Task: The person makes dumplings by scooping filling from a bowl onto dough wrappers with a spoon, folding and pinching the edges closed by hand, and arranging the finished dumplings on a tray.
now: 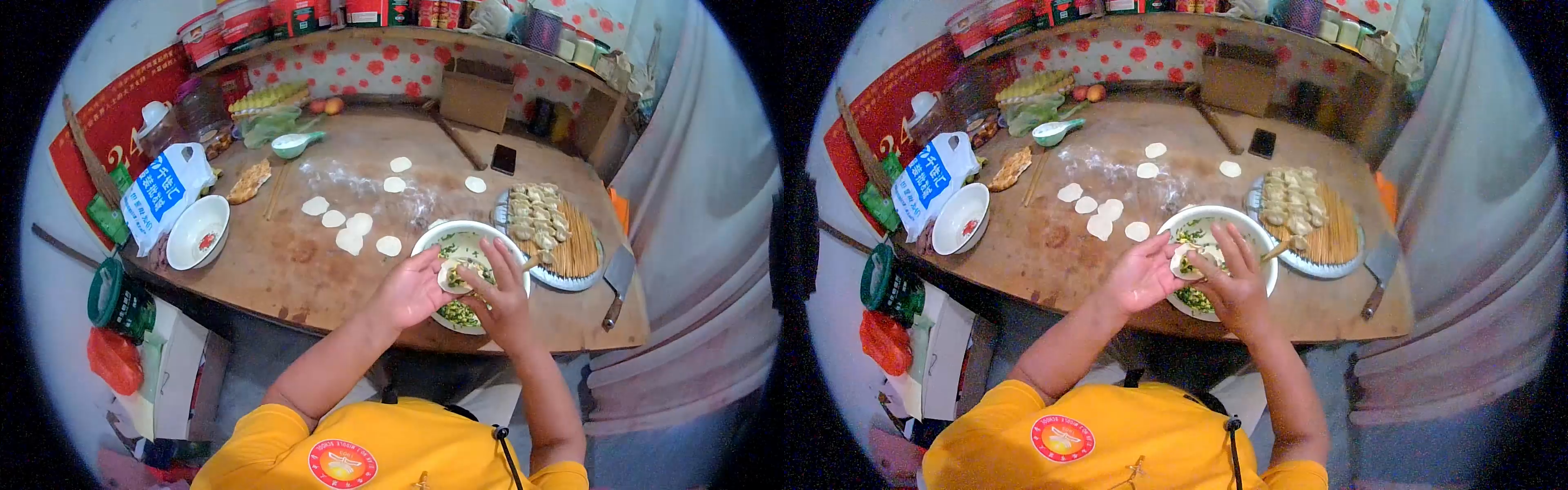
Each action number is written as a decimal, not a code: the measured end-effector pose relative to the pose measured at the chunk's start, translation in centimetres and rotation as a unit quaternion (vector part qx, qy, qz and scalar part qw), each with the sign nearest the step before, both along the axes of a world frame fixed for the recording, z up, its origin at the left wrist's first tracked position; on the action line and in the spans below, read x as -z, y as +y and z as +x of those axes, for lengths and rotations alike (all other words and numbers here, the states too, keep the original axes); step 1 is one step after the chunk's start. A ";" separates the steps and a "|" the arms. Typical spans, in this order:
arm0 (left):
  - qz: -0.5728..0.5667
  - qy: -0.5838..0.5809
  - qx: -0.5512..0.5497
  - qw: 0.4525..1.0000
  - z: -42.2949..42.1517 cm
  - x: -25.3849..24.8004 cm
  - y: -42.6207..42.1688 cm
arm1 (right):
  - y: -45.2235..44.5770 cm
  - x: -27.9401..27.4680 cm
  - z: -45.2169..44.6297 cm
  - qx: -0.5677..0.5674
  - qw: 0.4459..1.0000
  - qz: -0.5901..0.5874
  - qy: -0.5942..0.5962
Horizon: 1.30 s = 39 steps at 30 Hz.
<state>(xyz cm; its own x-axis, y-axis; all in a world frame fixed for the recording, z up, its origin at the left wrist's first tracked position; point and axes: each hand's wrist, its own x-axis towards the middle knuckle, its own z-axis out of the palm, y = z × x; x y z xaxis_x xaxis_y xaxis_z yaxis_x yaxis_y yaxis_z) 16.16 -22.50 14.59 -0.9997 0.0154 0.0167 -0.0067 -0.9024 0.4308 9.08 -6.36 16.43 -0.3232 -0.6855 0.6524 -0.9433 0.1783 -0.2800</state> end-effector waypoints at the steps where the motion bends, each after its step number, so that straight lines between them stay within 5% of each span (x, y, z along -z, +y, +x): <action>1: -0.010 0.006 0.013 1.000 0.0 -0.1 0.1 | 0.1 0.1 -0.1 -0.011 1.000 -0.002 0.023; 11: -0.027 0.032 0.087 0.995 -0.5 0.6 0.2 | 0.3 -0.1 -0.5 -0.018 0.998 0.011 0.063; 22: -0.429 0.015 -0.019 0.903 1.5 -2.0 2.3 | 0.3 -0.3 0.0 -0.069 0.991 -0.071 -0.089; 29: -0.319 0.047 -0.015 0.947 2.8 -3.1 1.8 | 1.2 -1.8 0.2 -0.136 0.954 -0.108 -0.244; 39: -0.313 0.039 0.015 0.949 3.4 -3.6 1.8 | 1.0 -1.5 -0.1 -0.150 0.968 -0.052 -0.196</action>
<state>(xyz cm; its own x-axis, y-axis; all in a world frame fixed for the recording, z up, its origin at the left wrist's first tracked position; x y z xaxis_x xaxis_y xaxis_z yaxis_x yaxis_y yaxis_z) 19.52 -20.72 18.15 -0.9947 0.0761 0.0685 0.0250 -0.4687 0.8830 8.94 -5.37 17.89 -0.3569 -0.7235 0.5909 -0.7655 -0.1360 -0.6289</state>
